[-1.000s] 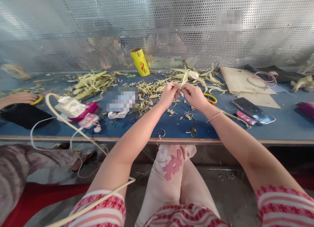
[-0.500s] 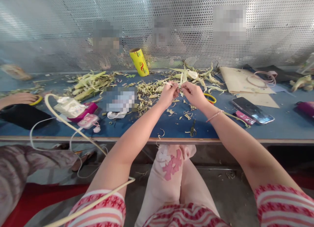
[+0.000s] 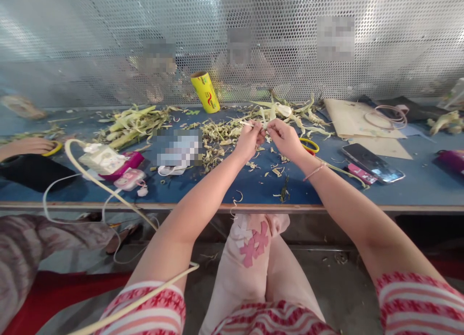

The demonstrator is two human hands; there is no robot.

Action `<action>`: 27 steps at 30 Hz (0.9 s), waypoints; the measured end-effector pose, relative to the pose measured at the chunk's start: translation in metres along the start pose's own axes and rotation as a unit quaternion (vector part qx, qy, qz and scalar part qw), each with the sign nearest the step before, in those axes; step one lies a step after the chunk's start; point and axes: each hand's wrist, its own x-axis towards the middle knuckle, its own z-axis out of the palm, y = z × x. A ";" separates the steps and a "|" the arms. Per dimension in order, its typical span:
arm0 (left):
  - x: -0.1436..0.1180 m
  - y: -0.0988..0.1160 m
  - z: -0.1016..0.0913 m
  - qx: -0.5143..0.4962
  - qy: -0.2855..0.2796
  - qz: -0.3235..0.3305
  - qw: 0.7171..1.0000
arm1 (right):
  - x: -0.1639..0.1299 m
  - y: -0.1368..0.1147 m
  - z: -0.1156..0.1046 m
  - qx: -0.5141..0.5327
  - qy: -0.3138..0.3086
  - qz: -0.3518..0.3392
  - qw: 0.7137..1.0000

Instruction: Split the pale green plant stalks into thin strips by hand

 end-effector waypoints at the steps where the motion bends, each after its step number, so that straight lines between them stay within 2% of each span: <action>1: 0.000 0.000 0.000 0.000 0.000 0.001 1.000 | 0.000 0.000 0.000 0.003 0.000 0.001 1.000; 9: -0.003 0.006 -0.002 -0.005 -0.004 0.000 1.000 | -0.003 0.007 -0.001 -0.041 -0.004 -0.008 0.999; 12: -0.002 0.007 -0.005 0.015 -0.008 0.008 1.000 | -0.003 0.011 -0.004 -0.072 0.005 -0.065 0.995; 14: -0.002 0.009 -0.008 0.042 -0.011 0.016 0.999 | -0.003 0.012 -0.007 -0.119 0.037 -0.111 0.986; 16: -0.002 0.010 -0.010 0.067 -0.018 0.021 0.997 | -0.003 0.011 -0.012 -0.175 0.072 -0.137 0.972; 18: -0.003 0.012 -0.011 0.084 -0.033 0.017 0.996 | -0.003 0.009 -0.017 -0.226 0.075 -0.149 0.960; 23: -0.005 0.016 -0.010 0.101 -0.039 -0.027 0.994 | 0.000 0.012 -0.022 -0.302 -0.031 -0.176 0.936; 27: -0.005 0.018 -0.012 0.125 -0.031 -0.012 0.992 | 0.002 0.023 -0.018 -0.297 -0.089 -0.177 0.934</action>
